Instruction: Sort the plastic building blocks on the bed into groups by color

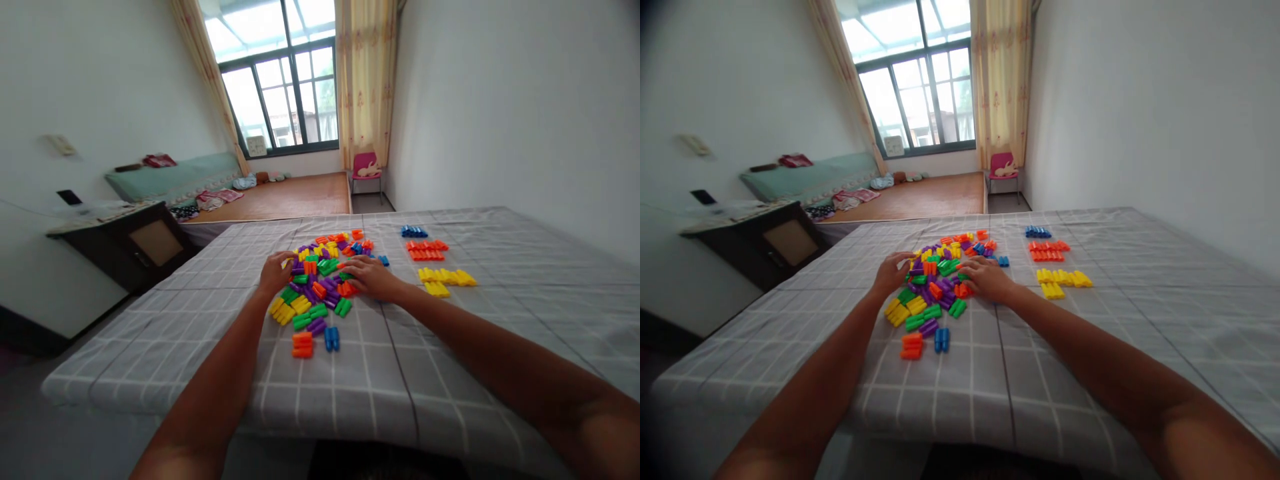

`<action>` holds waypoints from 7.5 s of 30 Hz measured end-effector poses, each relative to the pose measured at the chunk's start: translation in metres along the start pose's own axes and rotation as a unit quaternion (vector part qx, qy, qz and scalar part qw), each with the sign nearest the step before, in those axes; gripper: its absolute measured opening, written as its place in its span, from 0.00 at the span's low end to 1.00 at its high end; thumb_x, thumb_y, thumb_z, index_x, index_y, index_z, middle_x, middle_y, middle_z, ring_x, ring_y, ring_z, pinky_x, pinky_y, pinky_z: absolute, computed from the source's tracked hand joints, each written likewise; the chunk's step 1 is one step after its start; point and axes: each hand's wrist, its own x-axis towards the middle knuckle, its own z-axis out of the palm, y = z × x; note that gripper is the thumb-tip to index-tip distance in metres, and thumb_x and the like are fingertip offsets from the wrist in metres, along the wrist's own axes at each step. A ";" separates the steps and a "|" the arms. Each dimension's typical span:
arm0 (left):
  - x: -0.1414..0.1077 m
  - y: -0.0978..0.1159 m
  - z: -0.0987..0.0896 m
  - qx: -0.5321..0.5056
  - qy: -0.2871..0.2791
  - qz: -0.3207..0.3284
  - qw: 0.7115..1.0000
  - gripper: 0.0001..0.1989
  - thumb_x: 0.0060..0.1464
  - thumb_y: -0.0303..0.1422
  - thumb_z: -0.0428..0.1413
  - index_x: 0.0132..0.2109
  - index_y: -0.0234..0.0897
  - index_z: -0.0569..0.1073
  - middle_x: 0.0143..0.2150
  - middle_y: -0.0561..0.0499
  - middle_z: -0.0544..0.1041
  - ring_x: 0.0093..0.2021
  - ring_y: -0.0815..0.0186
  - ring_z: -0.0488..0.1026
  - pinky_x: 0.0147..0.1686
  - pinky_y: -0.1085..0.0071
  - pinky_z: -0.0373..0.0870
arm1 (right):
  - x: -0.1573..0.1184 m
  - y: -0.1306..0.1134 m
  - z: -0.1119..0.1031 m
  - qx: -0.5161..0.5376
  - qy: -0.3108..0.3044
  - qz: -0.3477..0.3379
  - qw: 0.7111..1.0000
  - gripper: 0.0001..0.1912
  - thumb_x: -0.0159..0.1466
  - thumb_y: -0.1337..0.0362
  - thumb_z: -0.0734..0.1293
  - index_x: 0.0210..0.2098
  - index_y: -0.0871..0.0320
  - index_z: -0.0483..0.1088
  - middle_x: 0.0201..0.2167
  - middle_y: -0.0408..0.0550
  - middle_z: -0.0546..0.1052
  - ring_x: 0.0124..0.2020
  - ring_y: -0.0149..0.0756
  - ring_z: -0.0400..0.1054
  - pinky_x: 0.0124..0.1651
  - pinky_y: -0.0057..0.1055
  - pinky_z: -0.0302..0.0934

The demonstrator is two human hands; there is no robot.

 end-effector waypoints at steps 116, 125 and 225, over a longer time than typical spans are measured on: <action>-0.010 -0.003 0.029 -0.086 -0.066 -0.043 0.993 0.14 0.52 0.35 0.53 0.42 0.40 0.79 0.35 0.50 0.78 0.36 0.63 0.72 0.41 0.67 0.68 | 0.117 0.041 0.022 0.023 -0.033 0.153 0.987 0.14 0.62 0.64 0.64 0.47 0.61 0.74 0.47 0.56 0.77 0.49 0.45 0.71 0.53 0.40 0.63; -0.008 -0.003 0.030 -0.090 0.035 -0.037 0.995 0.17 0.55 0.31 0.52 0.51 0.41 0.76 0.52 0.45 0.75 0.53 0.57 0.68 0.55 0.59 0.62 | 0.143 0.049 0.033 0.316 -0.138 0.209 0.915 0.21 0.55 0.52 0.72 0.43 0.58 0.74 0.39 0.50 0.79 0.36 0.37 0.73 0.40 0.33 0.68; 0.012 -0.051 0.042 -0.145 -0.047 -0.068 0.986 0.23 0.63 0.40 0.40 0.41 0.35 0.77 0.46 0.43 0.78 0.50 0.59 0.72 0.52 0.64 0.65 | 0.156 0.156 0.051 -0.011 -0.149 0.271 0.951 0.23 0.50 0.61 0.73 0.46 0.56 0.76 0.43 0.51 0.79 0.42 0.46 0.73 0.46 0.36 0.66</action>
